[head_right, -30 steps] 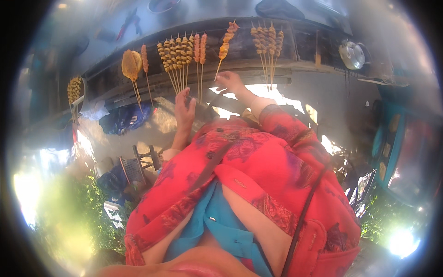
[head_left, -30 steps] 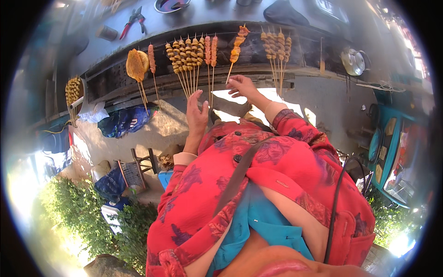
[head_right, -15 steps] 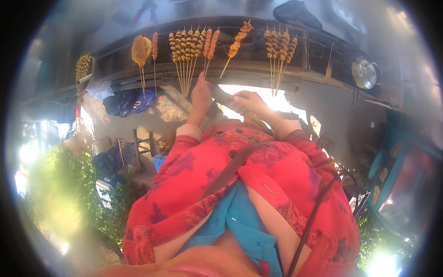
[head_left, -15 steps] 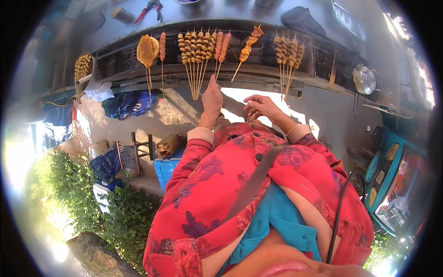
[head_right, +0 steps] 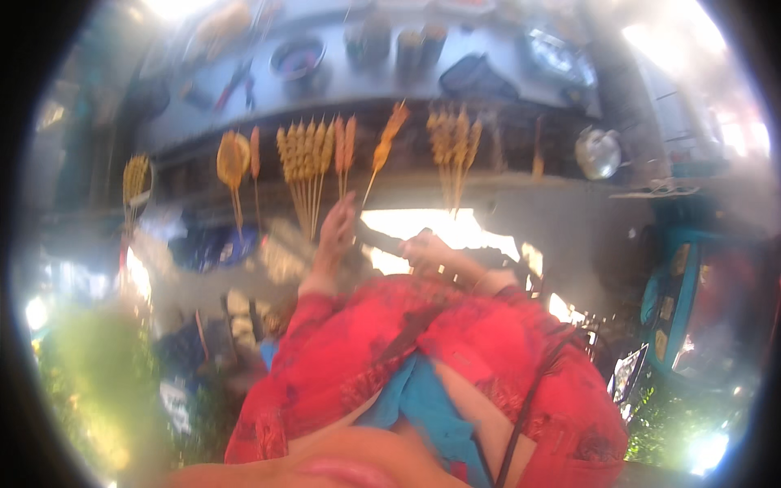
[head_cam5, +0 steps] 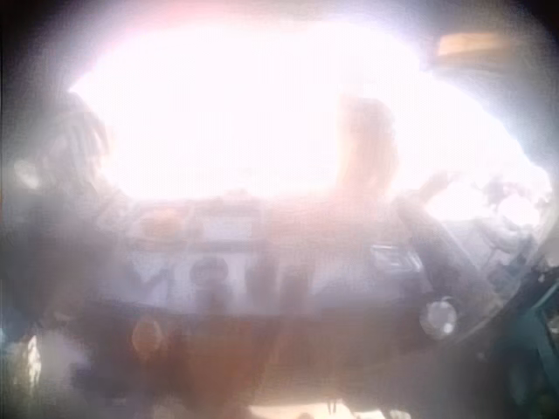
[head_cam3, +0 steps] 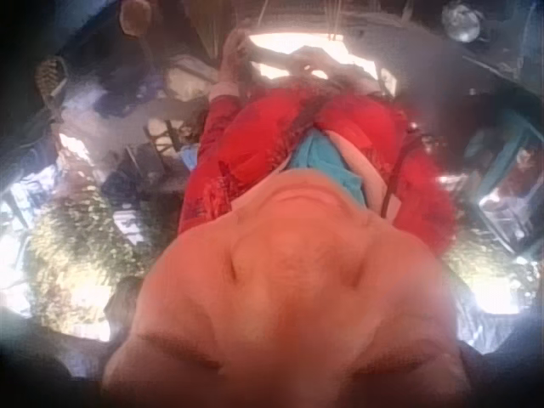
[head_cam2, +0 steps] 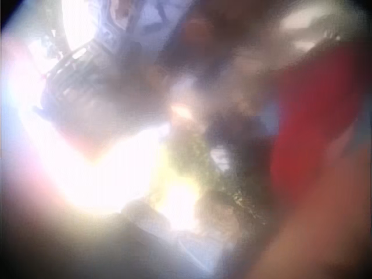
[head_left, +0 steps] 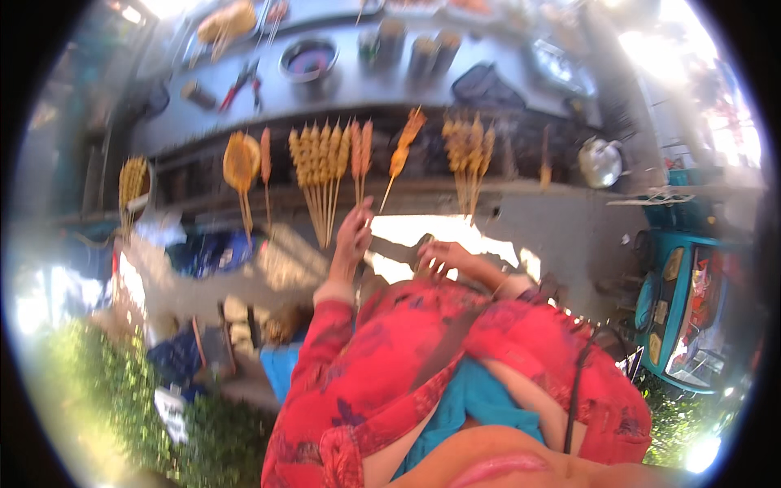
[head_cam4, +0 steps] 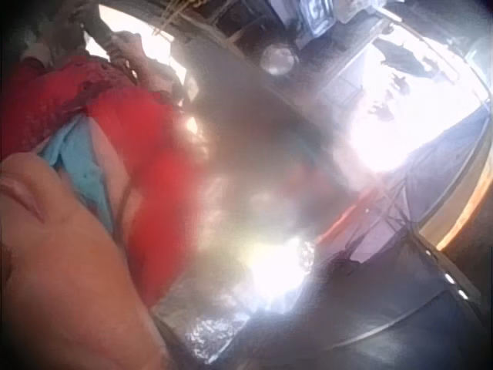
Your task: The person grills various skewered foods over charcoal, applies sauce and seasoning, and packs cooked items into plastic bags. They handle multiple skewers, a sauce bottle, a seasoning shaker, and plastic bags while working at an outdoor street food cart.
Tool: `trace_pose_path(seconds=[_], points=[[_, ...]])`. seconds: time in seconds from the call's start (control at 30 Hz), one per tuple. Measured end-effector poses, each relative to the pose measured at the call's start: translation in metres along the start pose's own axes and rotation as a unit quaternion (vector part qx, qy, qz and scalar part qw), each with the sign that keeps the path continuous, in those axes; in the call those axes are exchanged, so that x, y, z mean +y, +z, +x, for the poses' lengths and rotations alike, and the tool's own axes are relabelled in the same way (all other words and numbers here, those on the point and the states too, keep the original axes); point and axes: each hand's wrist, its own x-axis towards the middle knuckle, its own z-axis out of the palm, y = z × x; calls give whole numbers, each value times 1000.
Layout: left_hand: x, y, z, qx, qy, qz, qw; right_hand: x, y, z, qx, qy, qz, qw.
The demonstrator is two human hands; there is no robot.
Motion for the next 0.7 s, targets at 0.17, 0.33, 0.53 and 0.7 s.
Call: trace_pose_path(seconds=[0.17,0.33,0.53,0.7], points=[[-12,9,20,50,-24,43,998,-14,-11,-18,-7,-38,-4,999],[23,43,-20,172,248,690,657,-32,-7,-21,13,-62,-40,997],[42,12,-28,291,251,755,531,-44,15,-14,10,-29,-44,999],[38,14,-13,311,193,746,557,-51,14,-14,-18,-13,-51,998]])
